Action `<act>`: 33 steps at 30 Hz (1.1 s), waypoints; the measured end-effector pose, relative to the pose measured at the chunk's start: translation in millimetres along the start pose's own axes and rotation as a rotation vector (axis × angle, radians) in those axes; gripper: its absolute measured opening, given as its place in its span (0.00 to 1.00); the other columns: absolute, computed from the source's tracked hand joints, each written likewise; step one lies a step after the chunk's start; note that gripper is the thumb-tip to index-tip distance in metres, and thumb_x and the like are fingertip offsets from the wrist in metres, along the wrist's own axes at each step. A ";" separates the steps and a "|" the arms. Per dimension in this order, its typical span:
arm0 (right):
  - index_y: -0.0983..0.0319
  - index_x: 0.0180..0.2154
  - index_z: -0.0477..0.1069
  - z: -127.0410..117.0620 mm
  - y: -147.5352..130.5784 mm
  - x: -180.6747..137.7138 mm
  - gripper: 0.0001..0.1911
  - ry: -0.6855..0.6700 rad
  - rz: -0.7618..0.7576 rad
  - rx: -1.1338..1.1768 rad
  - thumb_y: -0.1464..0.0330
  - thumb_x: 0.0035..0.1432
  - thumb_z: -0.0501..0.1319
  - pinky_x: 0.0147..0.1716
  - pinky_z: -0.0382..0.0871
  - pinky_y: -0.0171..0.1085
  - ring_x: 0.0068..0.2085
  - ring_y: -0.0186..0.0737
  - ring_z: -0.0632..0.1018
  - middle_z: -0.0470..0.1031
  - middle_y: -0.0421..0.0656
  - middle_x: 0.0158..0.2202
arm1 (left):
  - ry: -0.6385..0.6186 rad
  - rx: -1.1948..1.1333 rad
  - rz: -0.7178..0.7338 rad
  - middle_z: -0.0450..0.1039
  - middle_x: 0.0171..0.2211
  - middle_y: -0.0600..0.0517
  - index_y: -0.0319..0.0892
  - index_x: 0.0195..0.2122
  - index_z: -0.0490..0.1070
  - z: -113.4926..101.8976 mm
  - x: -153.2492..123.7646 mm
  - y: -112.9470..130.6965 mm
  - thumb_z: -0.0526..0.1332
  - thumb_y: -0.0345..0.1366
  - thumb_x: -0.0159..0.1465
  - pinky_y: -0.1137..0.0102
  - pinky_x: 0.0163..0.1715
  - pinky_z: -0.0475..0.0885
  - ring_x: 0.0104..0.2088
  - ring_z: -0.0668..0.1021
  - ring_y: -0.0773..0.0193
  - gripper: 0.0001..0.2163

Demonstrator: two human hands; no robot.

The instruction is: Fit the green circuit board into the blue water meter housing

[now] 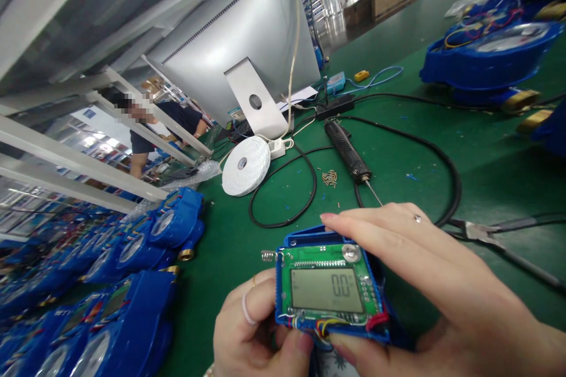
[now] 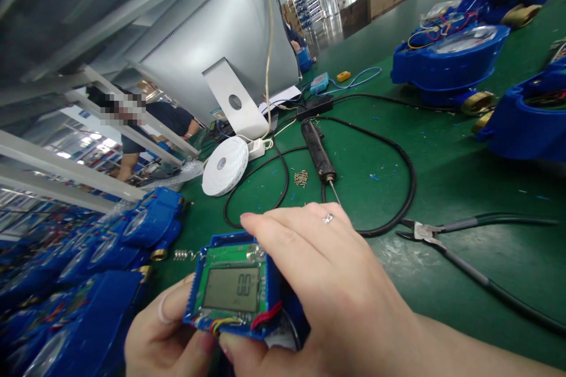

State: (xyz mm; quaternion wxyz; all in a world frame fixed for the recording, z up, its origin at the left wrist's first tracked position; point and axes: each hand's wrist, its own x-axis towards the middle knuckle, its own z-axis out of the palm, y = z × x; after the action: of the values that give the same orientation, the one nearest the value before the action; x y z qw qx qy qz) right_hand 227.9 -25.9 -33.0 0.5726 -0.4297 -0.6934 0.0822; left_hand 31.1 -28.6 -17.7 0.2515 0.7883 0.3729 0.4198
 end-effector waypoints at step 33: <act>0.65 0.51 0.68 -3.6 -3.8 -5.9 0.23 -0.010 -0.048 -0.094 0.60 0.57 0.62 0.49 0.69 0.38 0.47 0.40 0.74 0.74 0.42 0.48 | -0.002 -0.241 -0.213 0.79 0.29 0.55 0.51 0.38 0.79 6.5 7.0 9.9 0.71 0.40 0.52 0.83 0.27 0.73 0.23 0.77 0.71 0.11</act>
State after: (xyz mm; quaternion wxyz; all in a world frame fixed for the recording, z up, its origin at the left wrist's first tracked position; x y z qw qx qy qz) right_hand 228.9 -33.7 -33.8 0.5502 -0.4389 -0.7094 0.0379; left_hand 43.0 -29.4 -10.8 0.3879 0.7087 0.4011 0.4318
